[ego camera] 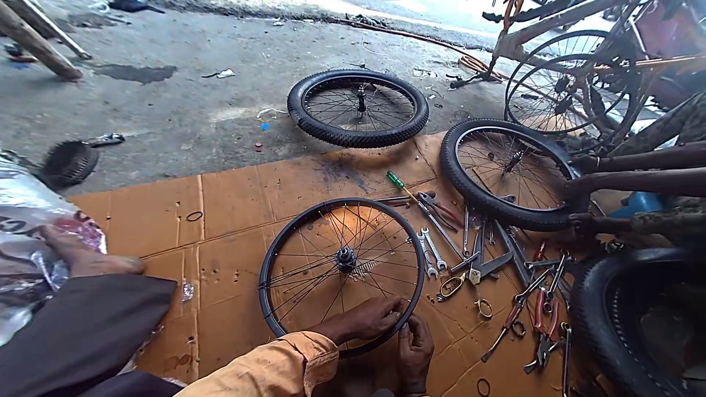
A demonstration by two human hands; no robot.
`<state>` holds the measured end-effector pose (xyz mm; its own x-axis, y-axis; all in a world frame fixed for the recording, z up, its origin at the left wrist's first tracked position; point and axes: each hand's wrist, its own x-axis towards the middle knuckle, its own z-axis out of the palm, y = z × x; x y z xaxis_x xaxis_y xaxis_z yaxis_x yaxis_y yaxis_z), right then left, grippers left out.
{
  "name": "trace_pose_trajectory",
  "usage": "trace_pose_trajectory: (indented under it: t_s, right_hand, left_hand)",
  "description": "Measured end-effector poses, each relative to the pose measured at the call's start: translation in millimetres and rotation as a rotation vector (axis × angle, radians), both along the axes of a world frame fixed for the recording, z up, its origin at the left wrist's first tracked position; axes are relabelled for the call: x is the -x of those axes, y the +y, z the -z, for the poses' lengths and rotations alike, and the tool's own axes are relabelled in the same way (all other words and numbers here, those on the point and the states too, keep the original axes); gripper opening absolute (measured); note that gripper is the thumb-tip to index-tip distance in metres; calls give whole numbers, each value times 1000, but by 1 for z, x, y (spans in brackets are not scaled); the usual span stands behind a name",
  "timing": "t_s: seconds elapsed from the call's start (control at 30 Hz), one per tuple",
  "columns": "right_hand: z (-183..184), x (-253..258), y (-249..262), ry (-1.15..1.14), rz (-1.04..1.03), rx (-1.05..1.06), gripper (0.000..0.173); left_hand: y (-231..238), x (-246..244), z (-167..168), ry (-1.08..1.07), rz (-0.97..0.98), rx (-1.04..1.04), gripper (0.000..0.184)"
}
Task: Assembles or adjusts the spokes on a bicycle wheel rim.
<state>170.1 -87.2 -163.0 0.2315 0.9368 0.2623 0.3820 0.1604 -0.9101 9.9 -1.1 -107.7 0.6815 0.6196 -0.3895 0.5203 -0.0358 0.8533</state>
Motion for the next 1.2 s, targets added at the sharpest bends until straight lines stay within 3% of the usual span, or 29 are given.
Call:
trace_pose_trajectory:
  t_s: [0.13, 0.27, 0.47, 0.57, 0.67, 0.77, 0.87, 0.97, 1.07, 1.2]
  right_hand:
    - [-2, 2, -1, 27, -1, 12, 20]
    - [-1, 1, -1, 50, -3, 15, 20]
    - [-3, 3, -2, 90, 11, 60, 21]
    - [-5, 3, -2, 116, -1, 70, 23]
    - [-5, 2, -3, 141, -5, 70, 23]
    - [-6, -2, -4, 148, 9, 93, 23]
    - [-6, -1, -5, 133, 13, 114, 24]
    - [-6, 1, -5, 131, 7, 123, 24]
    - [-6, 1, -5, 138, 0, 140, 24]
    - [-6, 1, -6, 138, 0, 148, 23]
  left_hand:
    - [-1, -1, 0, 44, 16, -42, 42]
    - [-1, 0, 4, -9, 2, -23, 32]
    - [-2, 2, 4, -16, 0, -15, 34]
    - [-9, 13, -2, -2, -37, -44, 51]
    - [-24, 33, -9, 36, -185, -248, 50]
    - [-36, 57, -6, 58, -531, -499, 34]
    - [-36, 89, -5, 222, -790, -688, 28]
    - [-33, 121, 0, 408, -818, -795, 24]
    - [-31, 135, -5, 536, -769, -732, 24]
    - [-26, 138, -7, 536, -811, -680, 28]
